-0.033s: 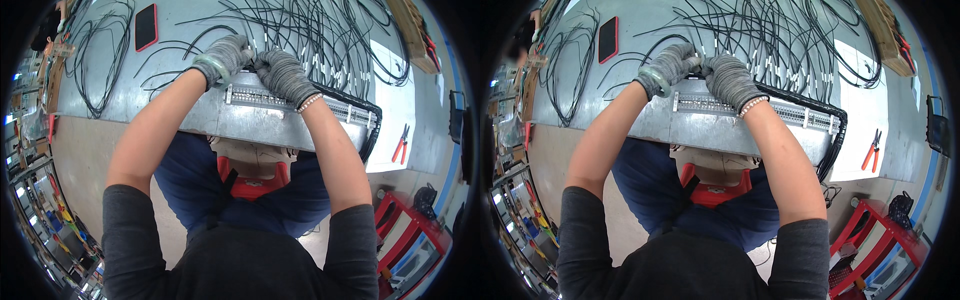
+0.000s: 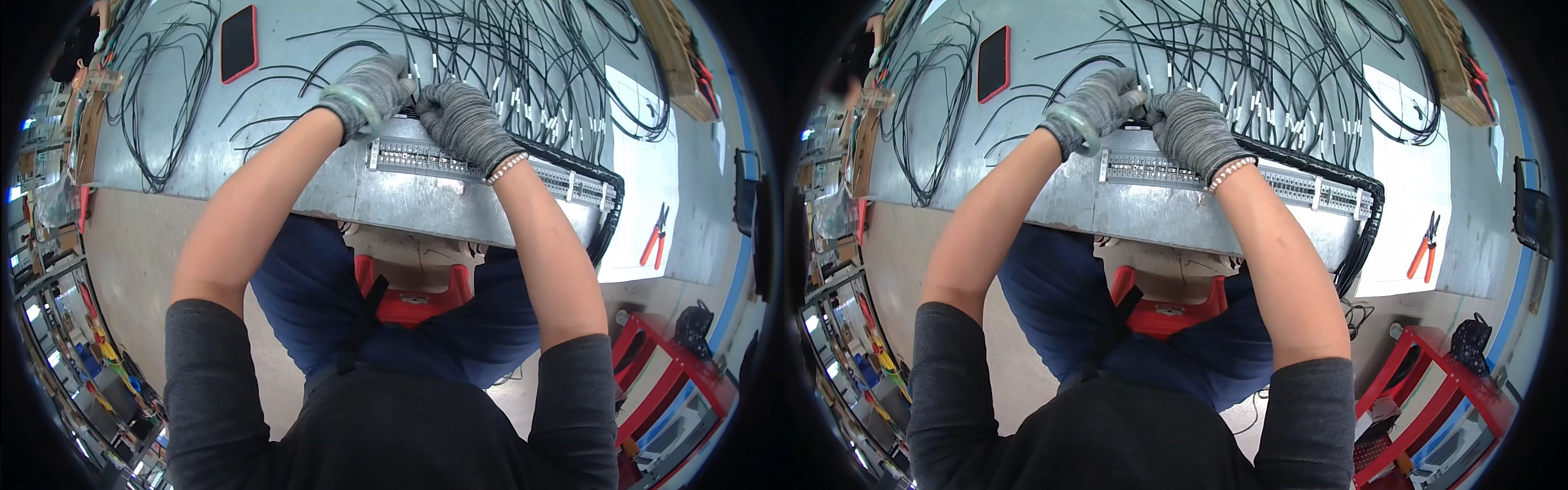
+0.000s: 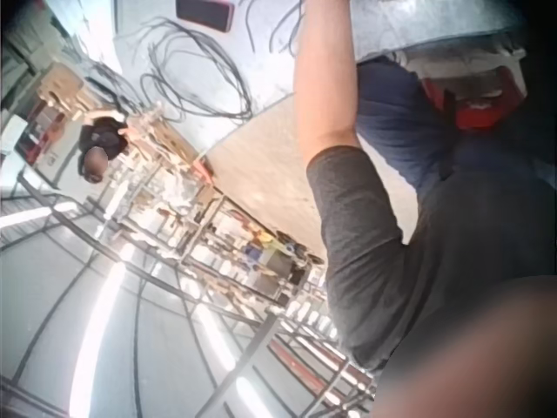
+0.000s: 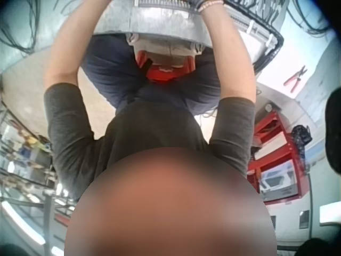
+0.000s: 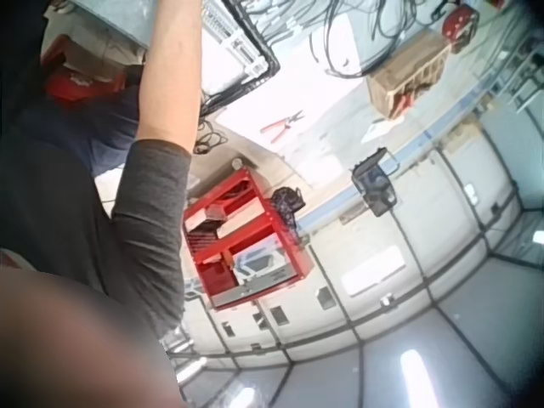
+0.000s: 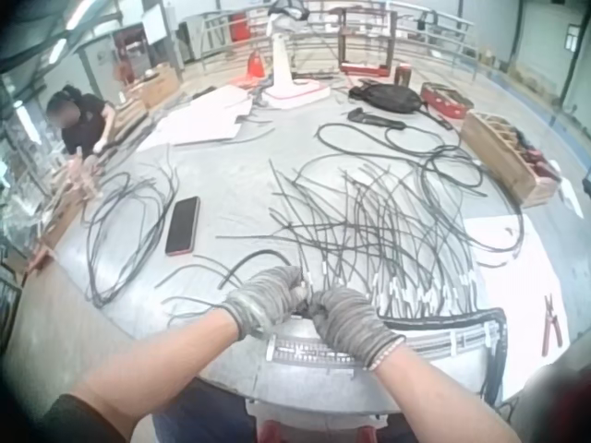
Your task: The person inserts black cables into a terminal block on a metal workbench. They repeatedly pick up cables, align them, and push them into slots. The person uses pliers to trim or adjust cables as needed.
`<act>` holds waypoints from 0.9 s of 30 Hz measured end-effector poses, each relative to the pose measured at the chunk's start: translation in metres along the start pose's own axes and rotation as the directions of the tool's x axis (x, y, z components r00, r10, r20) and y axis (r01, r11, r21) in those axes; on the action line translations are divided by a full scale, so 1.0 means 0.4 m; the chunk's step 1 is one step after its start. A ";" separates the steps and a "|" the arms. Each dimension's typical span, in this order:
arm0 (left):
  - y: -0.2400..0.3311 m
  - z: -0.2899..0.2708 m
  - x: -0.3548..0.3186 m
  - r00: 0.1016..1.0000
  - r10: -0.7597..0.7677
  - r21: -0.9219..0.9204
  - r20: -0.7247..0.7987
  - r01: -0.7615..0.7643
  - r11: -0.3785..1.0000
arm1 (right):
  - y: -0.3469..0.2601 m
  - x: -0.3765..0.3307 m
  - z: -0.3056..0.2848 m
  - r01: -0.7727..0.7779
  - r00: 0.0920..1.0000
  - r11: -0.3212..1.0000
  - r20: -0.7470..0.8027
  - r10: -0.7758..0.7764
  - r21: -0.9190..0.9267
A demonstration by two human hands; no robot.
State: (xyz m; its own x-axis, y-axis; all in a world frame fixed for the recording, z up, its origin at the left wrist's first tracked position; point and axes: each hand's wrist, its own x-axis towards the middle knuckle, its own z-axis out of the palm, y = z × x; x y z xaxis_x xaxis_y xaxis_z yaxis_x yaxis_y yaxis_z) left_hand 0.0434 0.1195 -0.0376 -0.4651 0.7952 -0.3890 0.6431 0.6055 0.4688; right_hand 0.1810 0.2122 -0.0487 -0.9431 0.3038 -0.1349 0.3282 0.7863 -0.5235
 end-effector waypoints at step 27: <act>-0.034 -0.007 -0.041 0.944 0.329 0.395 0.037 -0.316 0.863 | -0.006 -0.009 -0.011 -0.115 0.993 0.971 0.008 0.116 0.210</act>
State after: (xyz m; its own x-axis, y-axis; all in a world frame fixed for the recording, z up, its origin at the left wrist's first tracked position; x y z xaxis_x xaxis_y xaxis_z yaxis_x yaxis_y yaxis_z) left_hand 0.0405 0.0983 -0.0354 -0.2051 0.9483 -0.2423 0.9421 0.2584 0.2136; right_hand 0.1839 0.2116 -0.0431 -0.8990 0.3889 -0.2014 0.4162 0.6155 -0.6693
